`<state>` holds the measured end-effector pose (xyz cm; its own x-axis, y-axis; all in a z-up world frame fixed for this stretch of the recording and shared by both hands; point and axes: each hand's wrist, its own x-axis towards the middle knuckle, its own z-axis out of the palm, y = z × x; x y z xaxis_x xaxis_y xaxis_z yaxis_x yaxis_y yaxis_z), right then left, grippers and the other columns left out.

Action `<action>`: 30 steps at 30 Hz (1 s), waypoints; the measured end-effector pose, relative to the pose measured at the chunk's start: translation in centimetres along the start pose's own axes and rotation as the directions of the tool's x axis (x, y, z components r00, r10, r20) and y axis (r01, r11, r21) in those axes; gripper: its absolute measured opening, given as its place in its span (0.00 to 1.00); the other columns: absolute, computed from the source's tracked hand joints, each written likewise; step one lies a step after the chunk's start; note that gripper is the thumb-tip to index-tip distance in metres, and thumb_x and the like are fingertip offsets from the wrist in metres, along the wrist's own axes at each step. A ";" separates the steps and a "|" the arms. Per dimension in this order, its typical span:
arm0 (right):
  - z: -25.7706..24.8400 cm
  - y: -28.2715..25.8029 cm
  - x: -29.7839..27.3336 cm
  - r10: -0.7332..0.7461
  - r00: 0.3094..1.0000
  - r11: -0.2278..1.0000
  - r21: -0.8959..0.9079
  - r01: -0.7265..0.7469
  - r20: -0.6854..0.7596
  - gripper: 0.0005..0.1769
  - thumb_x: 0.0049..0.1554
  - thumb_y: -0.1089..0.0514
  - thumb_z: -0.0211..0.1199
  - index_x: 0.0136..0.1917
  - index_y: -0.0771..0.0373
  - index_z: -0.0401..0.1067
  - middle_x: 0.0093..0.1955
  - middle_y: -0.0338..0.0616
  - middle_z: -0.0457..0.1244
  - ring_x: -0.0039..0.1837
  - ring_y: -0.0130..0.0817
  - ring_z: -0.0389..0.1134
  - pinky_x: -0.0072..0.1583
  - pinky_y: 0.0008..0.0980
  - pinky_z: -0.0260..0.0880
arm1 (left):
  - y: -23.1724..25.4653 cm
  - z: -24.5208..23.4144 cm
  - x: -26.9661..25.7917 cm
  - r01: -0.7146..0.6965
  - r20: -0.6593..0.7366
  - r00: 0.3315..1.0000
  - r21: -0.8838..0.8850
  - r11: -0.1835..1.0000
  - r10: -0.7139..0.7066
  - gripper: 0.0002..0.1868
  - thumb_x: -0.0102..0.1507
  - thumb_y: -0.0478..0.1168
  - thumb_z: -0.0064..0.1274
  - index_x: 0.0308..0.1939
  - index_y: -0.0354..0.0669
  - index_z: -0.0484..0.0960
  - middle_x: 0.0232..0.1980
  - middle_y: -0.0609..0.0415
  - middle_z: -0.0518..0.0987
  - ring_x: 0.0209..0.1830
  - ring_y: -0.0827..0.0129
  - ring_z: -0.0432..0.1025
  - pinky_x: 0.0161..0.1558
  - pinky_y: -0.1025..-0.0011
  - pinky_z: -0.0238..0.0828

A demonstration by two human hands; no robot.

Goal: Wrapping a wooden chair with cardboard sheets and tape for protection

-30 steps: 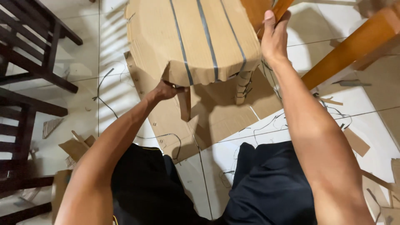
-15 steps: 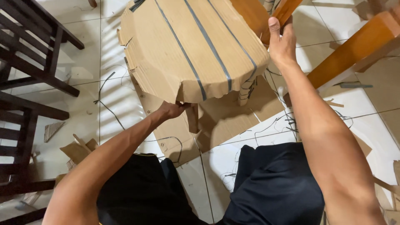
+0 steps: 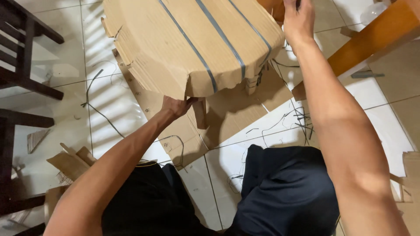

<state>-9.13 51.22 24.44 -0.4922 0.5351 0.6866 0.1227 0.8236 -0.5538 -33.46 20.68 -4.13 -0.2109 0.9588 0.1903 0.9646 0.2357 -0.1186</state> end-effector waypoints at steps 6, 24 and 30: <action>0.3 -0.1 0.2 0.232 0.972 0.973 0.015 -0.232 -0.028 0.22 0.66 0.47 0.56 0.58 0.70 0.72 0.54 0.51 0.72 0.51 0.36 0.73 0.52 0.36 0.72 | 0.3 -2.8 0.8 0.165 0.007 0.985 -0.282 0.945 -0.170 0.41 0.63 0.75 0.42 0.69 0.53 0.74 0.53 0.60 0.85 0.32 0.63 0.79 0.27 0.68 0.74; -0.6 0.2 -3.6 0.402 0.903 0.914 -0.116 -0.388 0.149 0.29 0.70 0.40 0.46 0.60 0.69 0.73 0.56 0.50 0.68 0.55 0.38 0.67 0.57 0.37 0.67 | 0.7 -10.0 0.6 0.127 0.052 0.992 -0.458 0.880 -0.116 0.22 0.63 0.60 0.58 0.48 0.49 0.86 0.46 0.54 0.84 0.41 0.53 0.77 0.47 0.58 0.72; -0.1 1.1 -3.6 0.430 0.893 0.897 -0.178 -0.405 0.134 0.29 0.73 0.38 0.46 0.52 0.65 0.73 0.46 0.46 0.65 0.47 0.36 0.64 0.51 0.37 0.65 | 0.4 -9.3 0.8 0.180 0.112 0.983 -0.455 0.872 -0.145 0.28 0.62 0.61 0.57 0.55 0.46 0.82 0.53 0.52 0.83 0.49 0.50 0.75 0.53 0.57 0.70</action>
<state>-7.12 50.20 21.47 -0.5019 0.8067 0.3120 0.4628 0.5552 -0.6910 -31.78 20.06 5.08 -0.3646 0.9263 0.0953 0.8754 0.3061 0.3741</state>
